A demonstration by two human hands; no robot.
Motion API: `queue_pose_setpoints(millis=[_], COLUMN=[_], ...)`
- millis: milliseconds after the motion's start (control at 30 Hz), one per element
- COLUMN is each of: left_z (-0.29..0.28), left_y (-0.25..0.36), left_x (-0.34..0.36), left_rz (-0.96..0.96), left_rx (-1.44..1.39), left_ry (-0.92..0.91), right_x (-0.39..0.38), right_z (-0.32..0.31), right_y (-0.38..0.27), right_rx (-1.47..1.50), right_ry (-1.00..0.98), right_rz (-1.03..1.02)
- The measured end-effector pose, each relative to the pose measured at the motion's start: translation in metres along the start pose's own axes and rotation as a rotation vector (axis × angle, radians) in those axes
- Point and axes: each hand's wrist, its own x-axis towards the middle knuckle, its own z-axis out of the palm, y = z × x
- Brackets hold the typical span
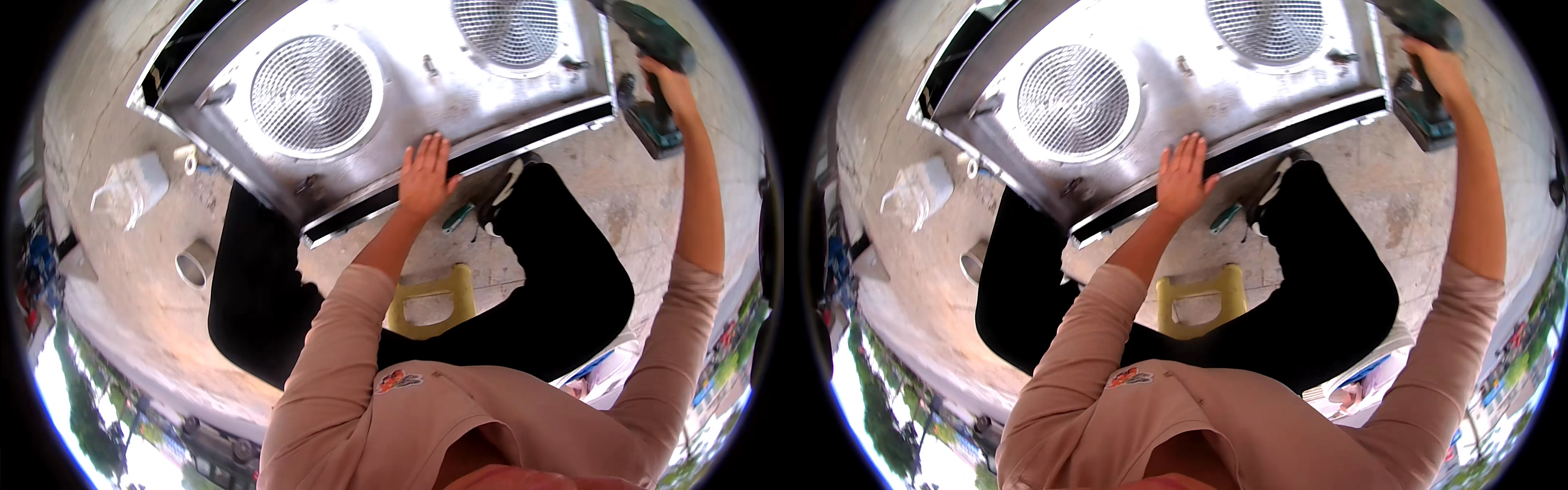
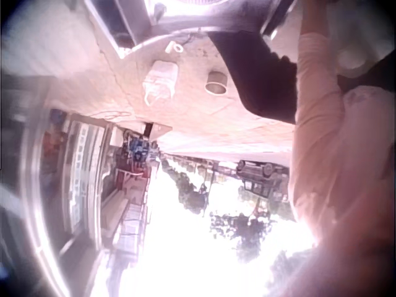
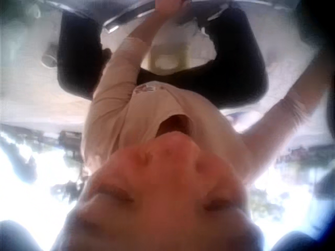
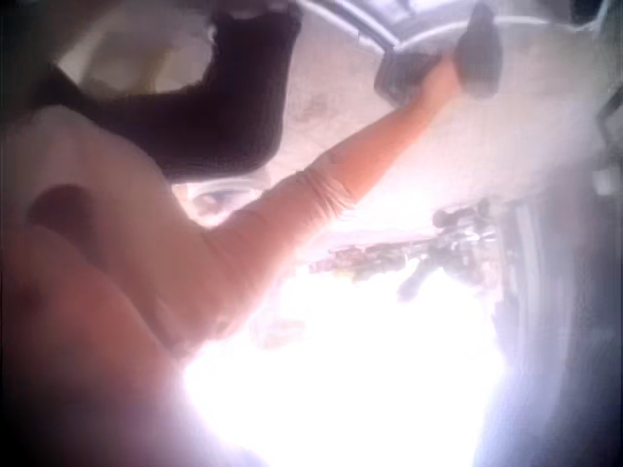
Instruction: The person uses a cordless drill to remove screws from a metal range hood placed on the ground. After removing the screws, the person walks into a cluttered workshop to retrieve a scraper and a white cloth. They then return to the range hood and use the scraper to clean the surface while holding the cloth.
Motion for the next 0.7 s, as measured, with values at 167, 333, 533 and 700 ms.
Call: queue_pose_setpoints(millis=[167,333,533,700], left_z=[-0.011,-0.014,-0.006,-0.003], left_y=[-0.006,-0.002,0.014,0.001], left_x=[-0.006,-0.012,-0.020,-0.019], left_rz=[0.021,0.107,0.183,0.134], left_rx=[-0.088,-0.204,-0.424,-0.529], left_ry=[0.022,0.015,0.024,0.024], right_x=[-0.052,-0.142,-0.167,-0.159], right_z=[0.024,0.007,0.031,0.067], right_y=[0.064,0.173,0.237,0.307], right_rx=[0.125,0.229,0.363,0.754], right_ry=[0.131,0.345,0.511,0.527], right_rz=[-0.054,0.021,0.269,0.399])
